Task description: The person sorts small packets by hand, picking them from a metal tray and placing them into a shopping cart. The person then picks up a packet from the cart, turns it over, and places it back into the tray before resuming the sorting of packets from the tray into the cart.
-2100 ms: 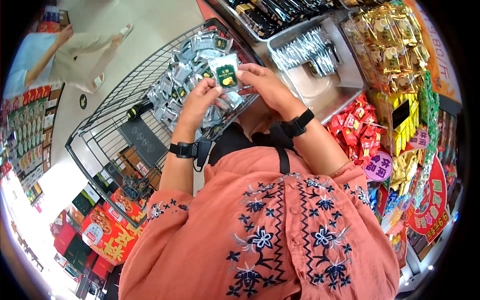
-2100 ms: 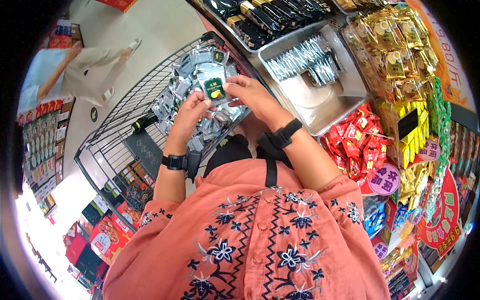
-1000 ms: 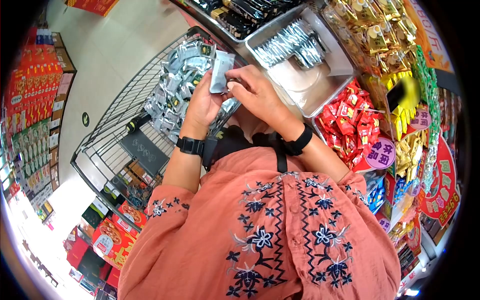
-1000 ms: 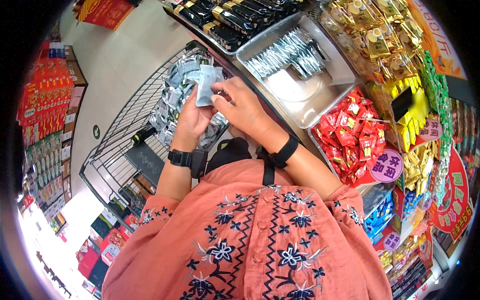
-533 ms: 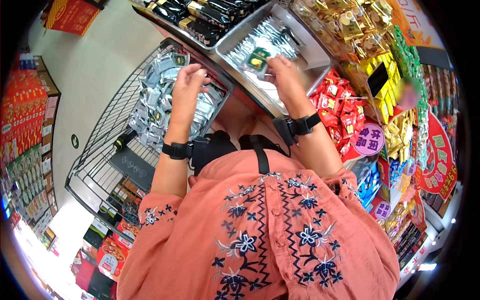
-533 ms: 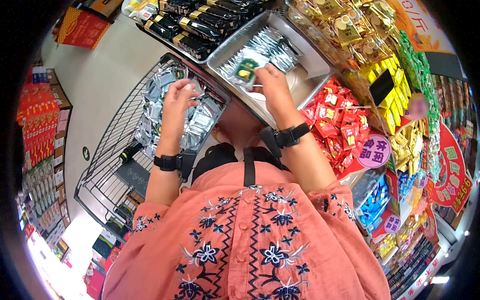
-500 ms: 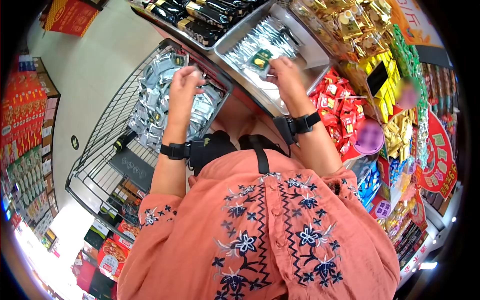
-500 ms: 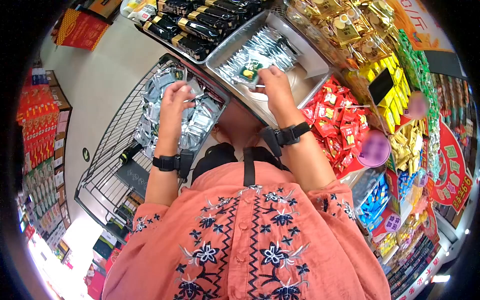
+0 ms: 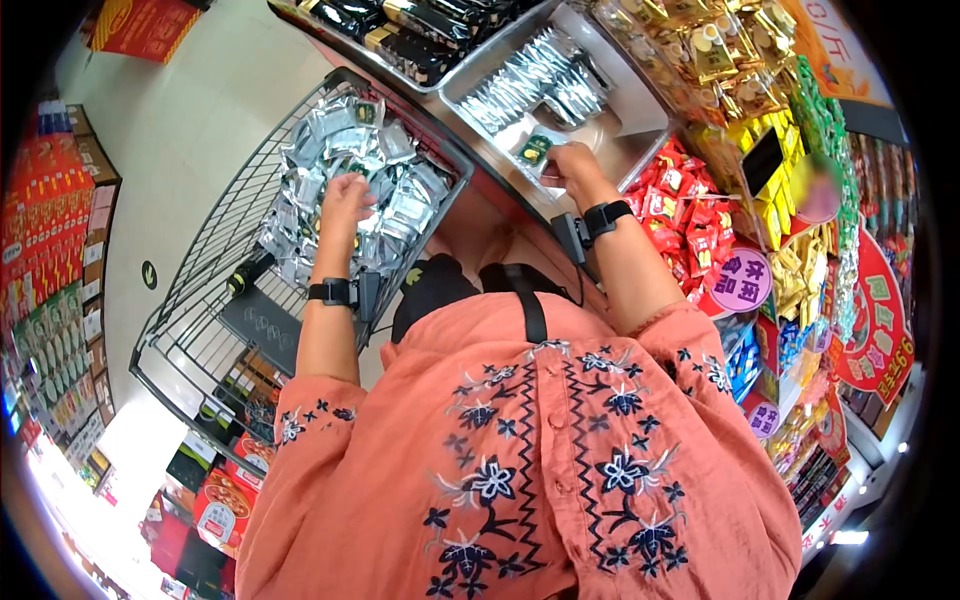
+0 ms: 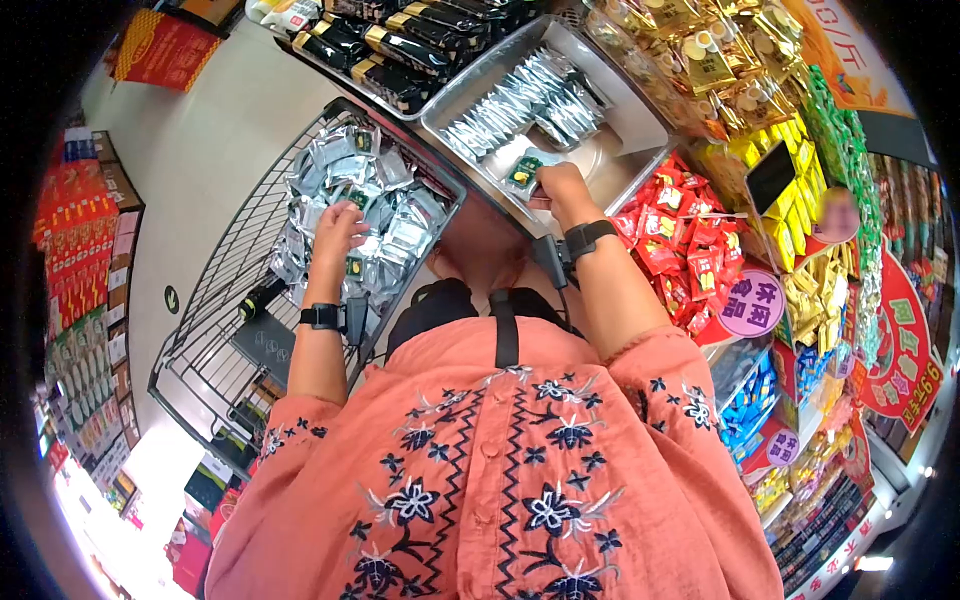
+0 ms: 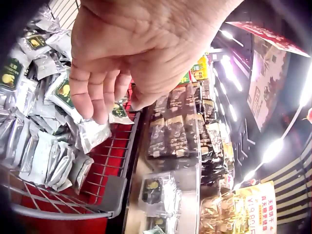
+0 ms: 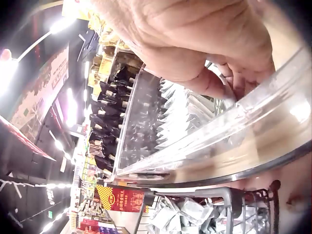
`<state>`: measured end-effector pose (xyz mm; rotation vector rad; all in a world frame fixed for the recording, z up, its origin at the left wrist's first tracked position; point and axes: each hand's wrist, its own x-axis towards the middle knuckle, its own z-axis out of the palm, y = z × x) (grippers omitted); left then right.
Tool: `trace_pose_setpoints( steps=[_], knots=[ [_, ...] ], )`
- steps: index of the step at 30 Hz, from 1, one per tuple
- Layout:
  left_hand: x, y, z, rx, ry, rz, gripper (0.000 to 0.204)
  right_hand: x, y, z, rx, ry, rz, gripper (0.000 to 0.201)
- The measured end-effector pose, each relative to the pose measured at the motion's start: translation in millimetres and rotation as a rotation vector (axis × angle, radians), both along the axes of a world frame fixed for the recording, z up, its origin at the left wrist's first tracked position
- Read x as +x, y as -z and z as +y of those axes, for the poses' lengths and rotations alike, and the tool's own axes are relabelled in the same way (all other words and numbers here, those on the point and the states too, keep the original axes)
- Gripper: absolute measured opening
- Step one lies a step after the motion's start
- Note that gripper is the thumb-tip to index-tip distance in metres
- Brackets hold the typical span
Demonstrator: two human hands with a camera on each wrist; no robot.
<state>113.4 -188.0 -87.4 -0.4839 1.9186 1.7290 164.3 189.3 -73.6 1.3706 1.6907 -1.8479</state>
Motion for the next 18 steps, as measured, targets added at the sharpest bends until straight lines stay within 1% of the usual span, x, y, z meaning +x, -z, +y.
trace_pose_setpoints(
  steps=[1,4,5,8,9,11,13,16,17,18],
  knots=[
    [2,3,-1,-0.003,0.01,-0.01,0.046,0,2,0,0.018,0.0,-0.033,0.008],
    [3,17,-4,-0.004,0.044,-0.04,0.044,2,22,6,-0.028,-0.102,-0.111,0.008],
    [2,23,-4,-0.01,0.052,-0.056,0.044,5,31,8,-0.026,-0.133,-0.138,0.014],
    [-7,40,-1,-0.026,0.067,-0.061,0.043,6,21,6,0.021,-0.205,-0.196,0.022],
    [-11,48,1,-0.031,0.071,-0.056,0.042,7,22,7,0.015,-0.202,-0.211,0.027],
    [-24,67,6,-0.046,0.105,-0.052,0.04,7,15,5,0.038,-0.166,-0.194,0.027],
    [-36,74,17,-0.072,0.118,-0.058,0.039,9,4,2,0.055,-0.135,-0.172,0.029],
    [-52,89,30,-0.208,0.198,-0.016,0.041,11,-10,-3,0.086,-0.099,-0.114,0.033],
    [-57,103,31,-0.258,0.221,0.006,0.051,11,-13,-5,0.105,-0.087,-0.087,0.034],
    [-65,119,34,-0.377,0.286,0.032,0.055,12,-16,-7,0.124,-0.075,-0.062,0.035]
  ],
)
